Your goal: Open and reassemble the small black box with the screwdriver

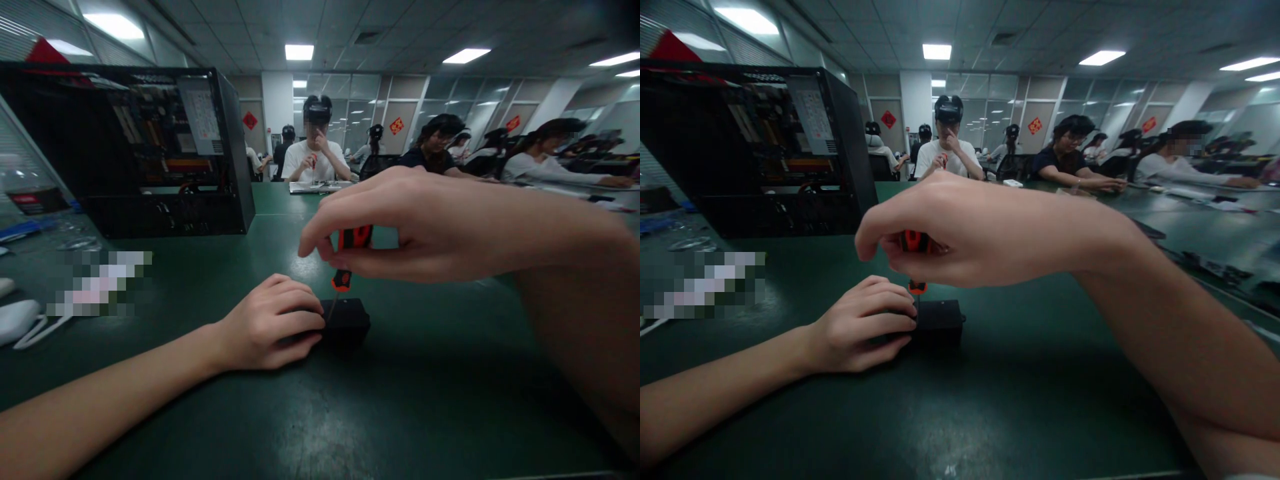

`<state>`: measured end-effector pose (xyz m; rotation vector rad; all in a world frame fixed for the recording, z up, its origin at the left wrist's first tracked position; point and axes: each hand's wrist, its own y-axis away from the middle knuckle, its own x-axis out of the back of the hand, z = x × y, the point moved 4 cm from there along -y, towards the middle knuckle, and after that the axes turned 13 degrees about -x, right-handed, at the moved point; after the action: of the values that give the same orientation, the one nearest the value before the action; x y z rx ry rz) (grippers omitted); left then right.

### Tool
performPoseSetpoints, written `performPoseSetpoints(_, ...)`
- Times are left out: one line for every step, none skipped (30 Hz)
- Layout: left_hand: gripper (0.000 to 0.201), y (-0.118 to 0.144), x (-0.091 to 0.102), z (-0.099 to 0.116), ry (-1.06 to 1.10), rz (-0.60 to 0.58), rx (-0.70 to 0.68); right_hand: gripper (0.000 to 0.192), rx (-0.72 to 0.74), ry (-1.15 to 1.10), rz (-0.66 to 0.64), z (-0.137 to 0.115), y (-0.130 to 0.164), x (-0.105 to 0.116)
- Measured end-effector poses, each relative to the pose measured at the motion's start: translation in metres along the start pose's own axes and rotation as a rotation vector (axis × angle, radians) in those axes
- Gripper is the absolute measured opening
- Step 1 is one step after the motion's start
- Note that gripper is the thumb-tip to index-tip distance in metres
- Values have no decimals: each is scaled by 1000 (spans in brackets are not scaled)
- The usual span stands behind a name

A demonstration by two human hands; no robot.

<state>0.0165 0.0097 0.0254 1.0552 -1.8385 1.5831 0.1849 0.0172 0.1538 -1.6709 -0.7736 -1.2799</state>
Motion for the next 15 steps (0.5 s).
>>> performPoseSetpoints(11,0,0,0,-1,-1,-3,26,5,-16,-2,-1,1,0)
performPoseSetpoints(12,0,0,0,-3,-2,-7,29,12,-21,-6,-2,1,0)
performPoseSetpoints(12,0,0,0,-6,-1,-10,30,20,-11,-7,-2,2,-1)
performPoseSetpoints(11,0,0,0,-9,2,-10,28,25,13,-4,-3,2,-1)
performPoseSetpoints(11,0,0,0,-12,1,-9,25,25,40,3,-4,2,-1)
performPoseSetpoints(12,0,0,-1,-13,1,-7,21,21,62,13,-4,2,-1)
performPoseSetpoints(12,0,0,-1,-13,0,-4,19,16,72,23,-5,2,-1)
performPoseSetpoints(12,0,0,-1,-10,1,-2,17,11,70,28,-6,1,-1)
performPoseSetpoints(13,1,-1,-1,-5,3,1,18,11,55,27,-7,1,-1)
performPoseSetpoints(15,1,-1,-2,1,9,5,20,15,34,18,-8,1,-1)
performPoseSetpoints(16,1,-1,-2,6,18,9,24,21,16,2,-9,1,-1)
performPoseSetpoints(17,1,-1,-2,8,25,16,26,29,10,-17,-10,2,-1)
performPoseSetpoints(17,0,-1,-3,12,30,20,27,32,18,-29,-11,2,-2)
performPoseSetpoints(17,0,-1,-3,16,32,24,25,27,36,-32,-11,2,-2)
performPoseSetpoints(17,0,-1,-3,18,29,31,22,18,55,-23,-10,2,-1)
